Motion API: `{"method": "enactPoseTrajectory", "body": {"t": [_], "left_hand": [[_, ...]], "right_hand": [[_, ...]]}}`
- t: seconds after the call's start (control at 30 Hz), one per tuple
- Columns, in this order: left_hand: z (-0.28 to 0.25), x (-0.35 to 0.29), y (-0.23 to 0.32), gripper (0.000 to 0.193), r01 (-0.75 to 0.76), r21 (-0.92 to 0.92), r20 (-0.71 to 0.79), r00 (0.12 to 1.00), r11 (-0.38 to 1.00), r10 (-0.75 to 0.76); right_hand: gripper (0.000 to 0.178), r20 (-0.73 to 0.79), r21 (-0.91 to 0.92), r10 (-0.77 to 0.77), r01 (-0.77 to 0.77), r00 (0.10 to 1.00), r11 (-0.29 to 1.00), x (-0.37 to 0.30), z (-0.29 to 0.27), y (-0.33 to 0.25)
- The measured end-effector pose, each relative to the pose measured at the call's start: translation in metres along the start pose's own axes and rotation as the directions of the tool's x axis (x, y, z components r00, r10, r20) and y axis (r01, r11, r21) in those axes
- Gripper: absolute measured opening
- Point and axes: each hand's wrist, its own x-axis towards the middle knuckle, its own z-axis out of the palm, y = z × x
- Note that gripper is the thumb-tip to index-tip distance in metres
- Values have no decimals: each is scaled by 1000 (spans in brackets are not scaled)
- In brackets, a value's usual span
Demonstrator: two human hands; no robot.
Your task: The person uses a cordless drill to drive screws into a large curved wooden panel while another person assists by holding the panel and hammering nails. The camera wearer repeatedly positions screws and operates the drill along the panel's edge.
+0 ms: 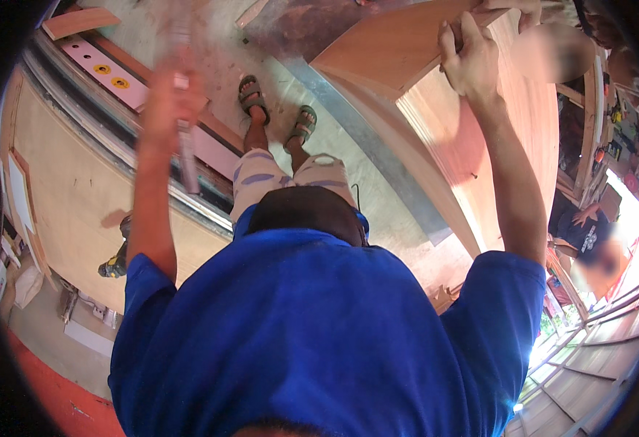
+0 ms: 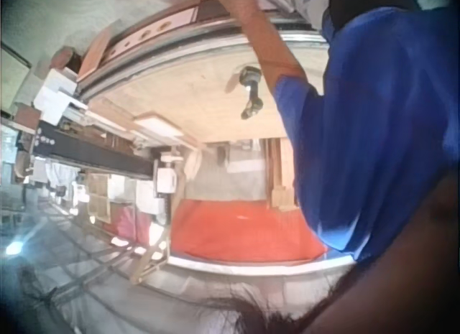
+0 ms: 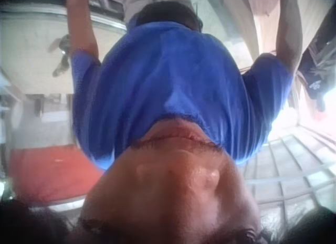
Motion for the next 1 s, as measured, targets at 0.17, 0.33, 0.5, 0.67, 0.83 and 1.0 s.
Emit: {"method": "enactPoseTrajectory", "body": {"t": [0.17, 0.33, 0.5, 0.67, 0.83, 1.0], "left_hand": [[-55, 52, 73, 27, -414, -519, -138, 904, 748, 405], [59, 16, -87, 31, -91, -37, -118, 989, 995, 86], [4, -10, -4, 22, -77, 358, 41, 997, 930, 66], [-79, 55, 82, 24, -332, -419, -116, 943, 845, 313], [66, 24, -60, 20, -164, -130, -127, 981, 978, 147], [45, -7, -55, 26, 133, -110, 182, 977, 985, -111]], "right_hand": [[28, 13, 49, 49, -50, 999, 998, 3, 1, -8], [29, -43, -41, -32, 31, 999, 999, 7, 6, 3], [29, -33, -40, 26, -28, 999, 999, -2, 6, -1], [30, -34, -4, 24, -24, 999, 1000, 5, 4, -5], [31, -36, -1, 111, -112, 993, 994, 3, 6, -9], [32, -49, -80, 29, -33, 998, 996, 6, 1, 1]]}}
